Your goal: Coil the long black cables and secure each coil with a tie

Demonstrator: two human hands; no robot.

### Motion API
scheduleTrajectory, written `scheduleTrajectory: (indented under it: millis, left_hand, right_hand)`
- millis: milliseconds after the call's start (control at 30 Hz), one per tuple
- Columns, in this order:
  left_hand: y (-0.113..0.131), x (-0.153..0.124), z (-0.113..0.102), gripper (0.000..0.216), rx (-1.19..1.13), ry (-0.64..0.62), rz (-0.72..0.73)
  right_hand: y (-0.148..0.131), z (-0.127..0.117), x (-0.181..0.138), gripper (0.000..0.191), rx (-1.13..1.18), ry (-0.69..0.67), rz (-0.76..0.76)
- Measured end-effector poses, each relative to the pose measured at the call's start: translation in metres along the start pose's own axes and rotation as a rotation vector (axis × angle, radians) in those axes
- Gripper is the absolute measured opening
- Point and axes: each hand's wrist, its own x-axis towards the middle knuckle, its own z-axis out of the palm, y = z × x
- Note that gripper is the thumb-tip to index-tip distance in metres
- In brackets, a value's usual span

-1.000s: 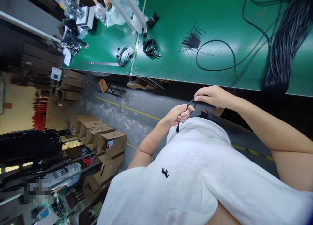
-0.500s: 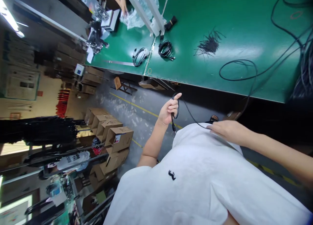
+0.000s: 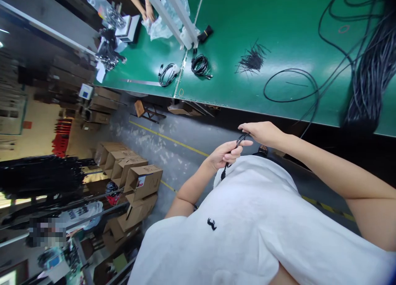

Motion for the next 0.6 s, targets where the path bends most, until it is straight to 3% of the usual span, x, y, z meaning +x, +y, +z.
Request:
scheduleTrajectory:
  millis: [100,167,267,333,400,500,600]
  left_hand:
    - [-0.005,0.001,-0.004,0.029,-0.016,-0.019,-0.021]
    - [0.0,-0.007,-0.008,0.034,-0.038,0.018,0.049]
    - [0.023,-0.033,-0.013,0.041,-0.103,0.151,0.449]
    - [0.044,-0.054,-0.016,0.042,-0.135,0.253,0.748]
    - [0.061,-0.069,-0.018,0.042,-0.145,0.342,0.894]
    - [0.067,-0.064,-0.02,0.038,-0.139,0.409,0.802]
    - [0.054,-0.033,-0.019,0.032,-0.055,0.368,0.551]
  right_hand:
    - [0.003,-0.001,0.004,0.035,0.009,-0.011,-0.003]
    - [0.02,0.0,0.001,0.032,0.098,0.008,0.004]
    - [0.059,0.006,-0.027,0.032,0.163,0.125,0.142]
    - [0.082,0.012,-0.061,0.033,0.046,0.164,0.274]
    - [0.091,0.018,-0.096,0.034,-0.144,0.067,0.299]
    - [0.066,0.022,-0.128,0.033,-0.302,-0.112,0.112]
    - [0.005,0.014,-0.123,0.037,-0.256,-0.125,-0.207]
